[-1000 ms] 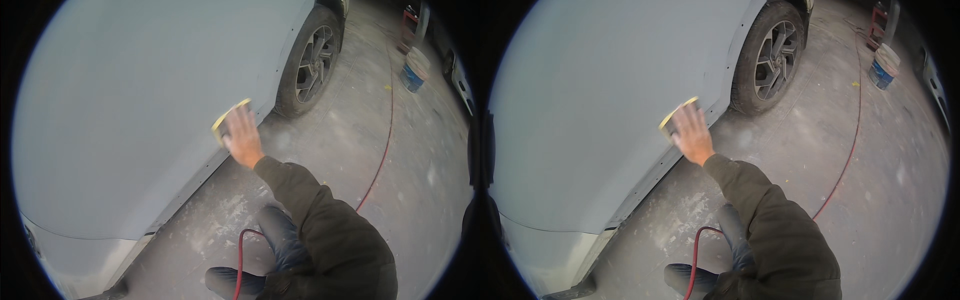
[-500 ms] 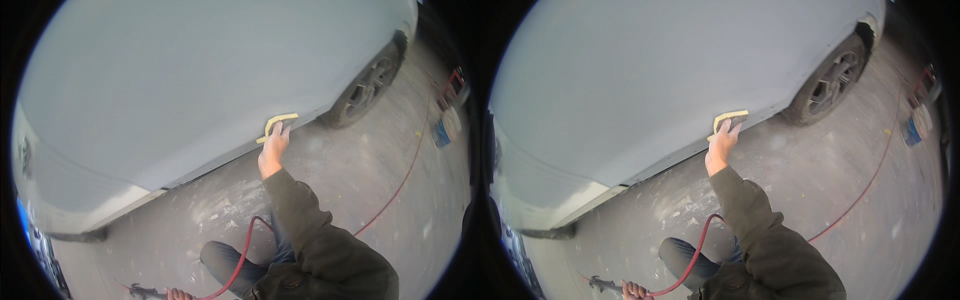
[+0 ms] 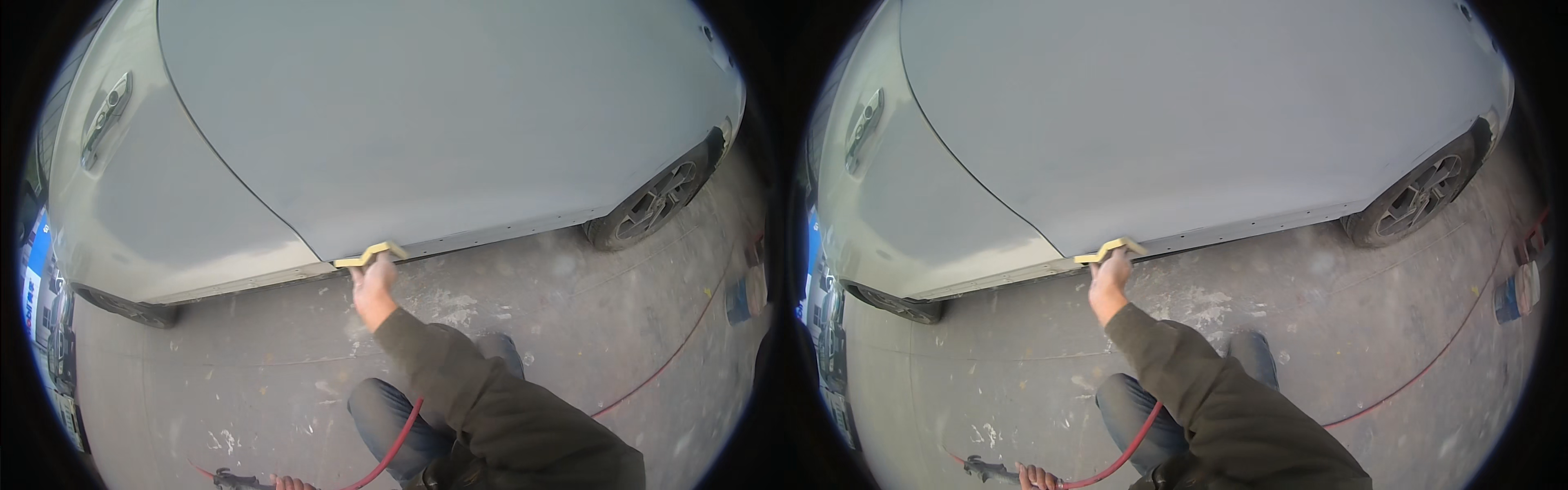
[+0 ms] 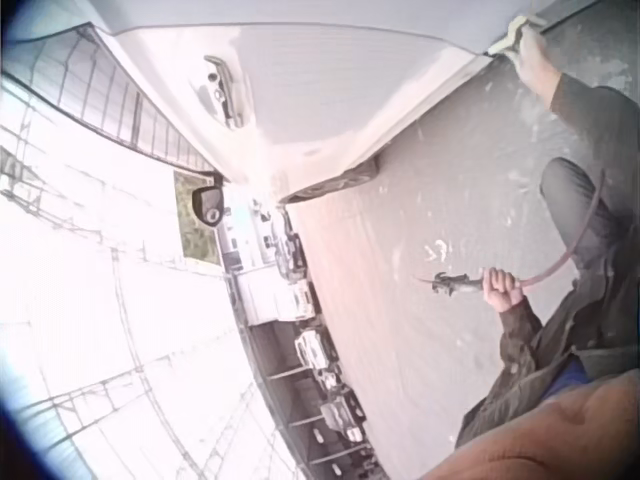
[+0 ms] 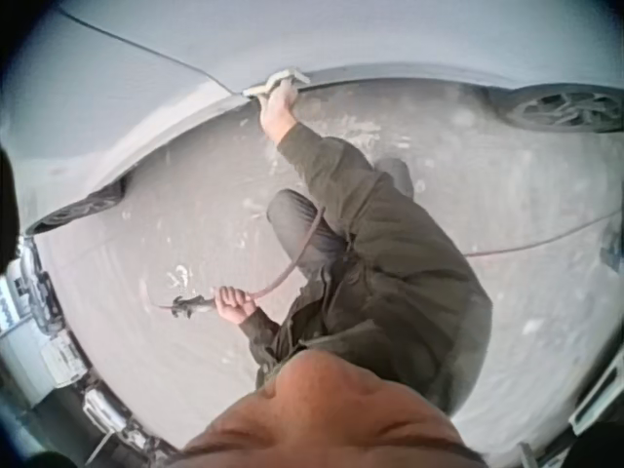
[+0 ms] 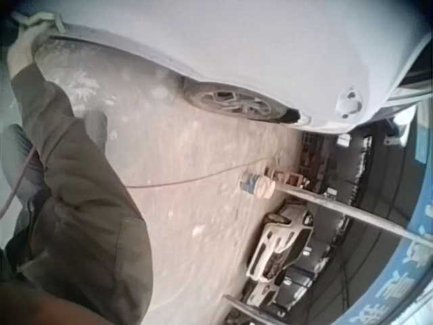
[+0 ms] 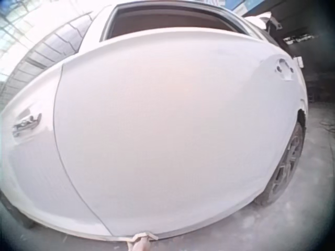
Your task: The person sands the side panels of a white car using a sanding block and an air blower. They alternate between sanding the rear door, quarter panel, and front door, then blow off dust with the air blower.
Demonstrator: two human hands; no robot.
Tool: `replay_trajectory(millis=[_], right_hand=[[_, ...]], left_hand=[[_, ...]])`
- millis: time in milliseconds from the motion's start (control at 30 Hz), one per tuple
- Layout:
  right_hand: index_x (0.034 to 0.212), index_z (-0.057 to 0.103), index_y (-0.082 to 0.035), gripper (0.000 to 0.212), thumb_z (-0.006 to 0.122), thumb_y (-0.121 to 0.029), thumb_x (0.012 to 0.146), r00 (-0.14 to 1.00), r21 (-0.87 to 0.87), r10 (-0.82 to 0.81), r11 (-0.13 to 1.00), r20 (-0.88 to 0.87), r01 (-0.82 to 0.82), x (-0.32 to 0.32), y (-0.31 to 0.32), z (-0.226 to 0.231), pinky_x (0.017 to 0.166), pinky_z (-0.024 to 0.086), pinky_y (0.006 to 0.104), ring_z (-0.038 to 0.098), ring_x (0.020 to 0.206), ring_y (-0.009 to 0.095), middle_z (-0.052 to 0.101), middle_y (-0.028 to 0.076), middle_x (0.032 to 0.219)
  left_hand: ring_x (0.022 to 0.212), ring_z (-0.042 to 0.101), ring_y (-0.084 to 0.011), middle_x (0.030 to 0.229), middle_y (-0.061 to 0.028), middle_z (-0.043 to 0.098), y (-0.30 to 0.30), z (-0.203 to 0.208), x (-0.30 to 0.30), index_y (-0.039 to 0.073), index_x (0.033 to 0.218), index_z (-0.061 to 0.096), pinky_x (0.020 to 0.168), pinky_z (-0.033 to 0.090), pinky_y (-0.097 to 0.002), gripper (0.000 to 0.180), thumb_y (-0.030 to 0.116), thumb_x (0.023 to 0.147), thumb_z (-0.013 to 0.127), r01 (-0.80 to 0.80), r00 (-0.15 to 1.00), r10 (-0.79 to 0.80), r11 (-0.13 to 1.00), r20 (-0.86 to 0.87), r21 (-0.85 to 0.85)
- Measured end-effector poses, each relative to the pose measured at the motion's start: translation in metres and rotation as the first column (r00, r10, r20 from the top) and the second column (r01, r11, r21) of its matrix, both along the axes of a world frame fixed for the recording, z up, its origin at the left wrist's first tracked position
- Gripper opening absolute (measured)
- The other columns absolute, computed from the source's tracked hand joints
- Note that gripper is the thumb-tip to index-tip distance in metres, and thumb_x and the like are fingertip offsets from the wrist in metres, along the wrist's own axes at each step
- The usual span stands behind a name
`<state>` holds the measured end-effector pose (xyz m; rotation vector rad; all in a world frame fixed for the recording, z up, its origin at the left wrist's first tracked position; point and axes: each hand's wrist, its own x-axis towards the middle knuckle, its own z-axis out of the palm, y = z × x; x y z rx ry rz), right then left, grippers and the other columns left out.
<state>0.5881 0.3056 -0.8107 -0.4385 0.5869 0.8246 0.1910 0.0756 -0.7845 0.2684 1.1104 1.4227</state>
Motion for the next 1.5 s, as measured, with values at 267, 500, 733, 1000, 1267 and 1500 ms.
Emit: replay_trajectory(millis=[267,500,733,1000,1267,1500], right_hand=[[0.127,0.051,-0.01,0.03,0.043,-0.03,0.107,0.987,0.09,0.156,0.983,0.038,-0.159,-0.017,0.011,-0.002,0.105,0.046,0.0489,0.056,0.119,0.023,0.057,0.006,0.124],[0.122,0.061,0.0,0.027,0.053,-0.006,0.097,0.397,-0.307,0.32,0.947,0.86,-0.099,0.049,-0.149,0.003,0.096,0.051,0.0343,0.061,0.11,0.019,0.064,0.01,0.119],[0.135,0.06,-0.011,0.046,0.057,-0.007,0.088,-0.692,0.006,0.33,0.905,-0.643,0.426,0.207,-0.183,0.041,0.116,0.033,0.0404,0.04,0.142,0.023,0.045,0.004,0.152],[0.13,0.061,0.002,0.044,0.054,-0.018,0.091,-0.536,0.006,0.124,0.976,-0.835,0.218,0.106,-0.015,0.003,0.122,0.026,0.0358,0.03,0.146,0.019,0.038,0.011,0.156],[0.145,0.046,-0.003,0.058,0.054,-0.021,0.091,-0.466,0.025,0.164,0.957,-0.87,0.29,0.117,-0.045,0.016,0.122,0.025,0.0362,0.027,0.148,0.019,0.033,0.006,0.159],[0.15,0.04,-0.007,0.068,0.058,-0.027,0.087,-0.511,0.043,0.261,0.916,-0.819,0.399,0.063,-0.018,0.023,0.123,0.023,0.0405,0.023,0.149,0.018,0.028,0.003,0.161]], left_hand=[[0.039,0.019,-0.0094,0.052,0.0054,0.025,-0.004,-0.005,-0.009,0.018,0.063,0.032,0.034,0.016,-0.0263,0.04,0.02,0.099,0.05,-0.04,0.999,0.04,0.999,-0.012,0.015],[0.043,0.028,-0.0029,0.07,0.0036,0.038,-0.001,-0.035,0.006,0.006,0.12,0.05,0.032,0.026,-0.0195,0.02,0.014,0.102,0.049,-0.005,0.99,-0.021,0.983,0.139,0.181],[0.044,0.029,-0.0041,0.069,0.003,0.036,-0.009,-0.045,0.029,0.007,0.119,0.05,0.032,0.027,-0.0203,0.02,0.013,0.1,0.051,-0.155,0.974,0.152,0.988,0.168,0.002],[0.038,0.03,-0.0069,0.06,0.0024,0.034,-0.015,-0.057,-0.002,0.007,0.111,0.049,0.03,0.028,-0.0236,0.012,0.011,0.099,0.052,-0.387,0.891,0.392,0.919,0.23,-0.069],[0.044,0.029,-0.0017,0.071,0.0037,0.034,-0.023,-0.092,-0.059,0.0,0.127,0.046,0.03,0.028,-0.0171,0.026,0.012,0.103,0.046,-0.384,0.921,0.38,0.923,0.088,0.035],[0.044,0.029,-0.0033,0.072,0.0025,0.035,0.007,-0.115,-0.049,0.0,0.129,0.045,0.031,0.028,-0.0185,0.027,0.011,0.104,0.044,-0.303,0.93,0.298,0.953,0.216,-0.011]])
